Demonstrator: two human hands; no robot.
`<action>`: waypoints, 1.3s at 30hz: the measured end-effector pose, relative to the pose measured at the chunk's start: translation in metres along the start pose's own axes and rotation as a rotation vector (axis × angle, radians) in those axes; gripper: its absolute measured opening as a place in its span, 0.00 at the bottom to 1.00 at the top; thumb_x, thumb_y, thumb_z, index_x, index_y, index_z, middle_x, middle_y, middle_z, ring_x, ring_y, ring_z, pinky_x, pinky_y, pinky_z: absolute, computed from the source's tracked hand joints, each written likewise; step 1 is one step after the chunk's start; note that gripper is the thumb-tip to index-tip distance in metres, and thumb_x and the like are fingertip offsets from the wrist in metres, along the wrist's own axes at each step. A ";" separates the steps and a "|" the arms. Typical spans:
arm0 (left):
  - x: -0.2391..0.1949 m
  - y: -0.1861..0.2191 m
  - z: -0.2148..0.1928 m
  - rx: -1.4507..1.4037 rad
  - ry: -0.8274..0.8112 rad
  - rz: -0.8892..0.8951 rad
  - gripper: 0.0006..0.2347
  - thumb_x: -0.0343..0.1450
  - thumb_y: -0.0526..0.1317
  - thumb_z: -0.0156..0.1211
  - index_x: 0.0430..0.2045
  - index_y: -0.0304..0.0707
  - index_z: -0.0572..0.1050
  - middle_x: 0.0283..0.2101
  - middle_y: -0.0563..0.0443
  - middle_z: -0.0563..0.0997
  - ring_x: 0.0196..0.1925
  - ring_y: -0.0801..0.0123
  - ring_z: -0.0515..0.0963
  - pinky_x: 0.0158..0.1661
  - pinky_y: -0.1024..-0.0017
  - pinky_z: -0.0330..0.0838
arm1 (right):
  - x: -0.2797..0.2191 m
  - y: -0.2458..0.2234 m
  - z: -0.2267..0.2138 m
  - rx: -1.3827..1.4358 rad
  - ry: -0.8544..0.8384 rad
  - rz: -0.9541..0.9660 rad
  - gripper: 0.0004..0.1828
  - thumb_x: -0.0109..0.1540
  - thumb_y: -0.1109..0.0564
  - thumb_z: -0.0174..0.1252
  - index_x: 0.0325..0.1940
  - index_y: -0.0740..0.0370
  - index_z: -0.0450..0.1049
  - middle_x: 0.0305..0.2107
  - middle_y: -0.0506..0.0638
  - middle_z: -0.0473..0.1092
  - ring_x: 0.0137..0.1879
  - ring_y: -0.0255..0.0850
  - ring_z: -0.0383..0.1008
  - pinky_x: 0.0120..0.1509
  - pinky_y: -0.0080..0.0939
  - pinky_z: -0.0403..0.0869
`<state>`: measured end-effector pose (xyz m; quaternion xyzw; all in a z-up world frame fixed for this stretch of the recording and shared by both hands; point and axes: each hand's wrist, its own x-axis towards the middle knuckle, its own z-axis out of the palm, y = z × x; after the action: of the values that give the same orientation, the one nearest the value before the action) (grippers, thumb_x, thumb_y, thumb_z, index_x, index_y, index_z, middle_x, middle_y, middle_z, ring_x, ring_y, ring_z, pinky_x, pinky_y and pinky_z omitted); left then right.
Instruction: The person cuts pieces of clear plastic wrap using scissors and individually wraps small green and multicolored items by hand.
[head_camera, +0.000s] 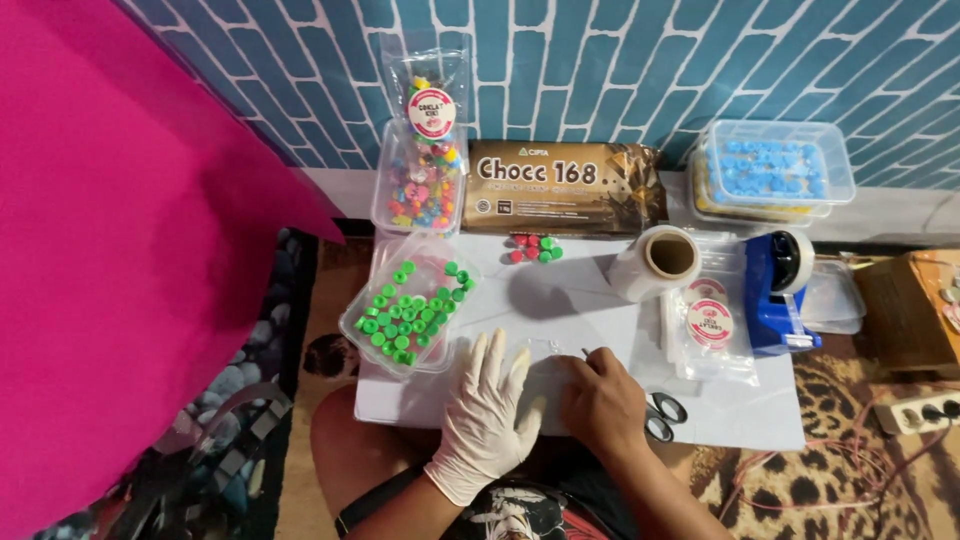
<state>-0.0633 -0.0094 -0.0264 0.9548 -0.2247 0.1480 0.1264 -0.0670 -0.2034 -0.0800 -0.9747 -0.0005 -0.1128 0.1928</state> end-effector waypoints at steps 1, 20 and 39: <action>0.004 0.003 -0.015 -0.060 0.109 0.045 0.26 0.71 0.52 0.58 0.63 0.42 0.68 0.69 0.32 0.64 0.70 0.39 0.64 0.64 0.51 0.65 | -0.002 0.000 0.004 -0.012 0.141 -0.043 0.22 0.54 0.60 0.55 0.45 0.38 0.82 0.31 0.44 0.66 0.30 0.48 0.71 0.19 0.50 0.65; 0.100 -0.102 -0.037 0.356 0.048 0.012 0.09 0.70 0.46 0.59 0.22 0.45 0.79 0.31 0.52 0.80 0.38 0.56 0.77 0.26 0.58 0.69 | -0.006 -0.005 0.004 0.171 0.402 -0.163 0.18 0.52 0.65 0.53 0.38 0.45 0.80 0.27 0.43 0.66 0.27 0.42 0.68 0.25 0.41 0.67; 0.056 -0.003 -0.078 -0.189 0.362 0.214 0.02 0.70 0.39 0.69 0.32 0.44 0.82 0.38 0.55 0.84 0.47 0.57 0.79 0.47 0.64 0.74 | -0.007 -0.019 -0.026 0.761 0.317 -0.038 0.04 0.61 0.60 0.62 0.38 0.60 0.81 0.32 0.49 0.81 0.32 0.36 0.79 0.37 0.32 0.75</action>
<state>-0.0311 -0.0045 0.0641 0.8674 -0.3109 0.3078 0.2372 -0.0800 -0.1953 -0.0507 -0.8042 -0.0306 -0.2569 0.5351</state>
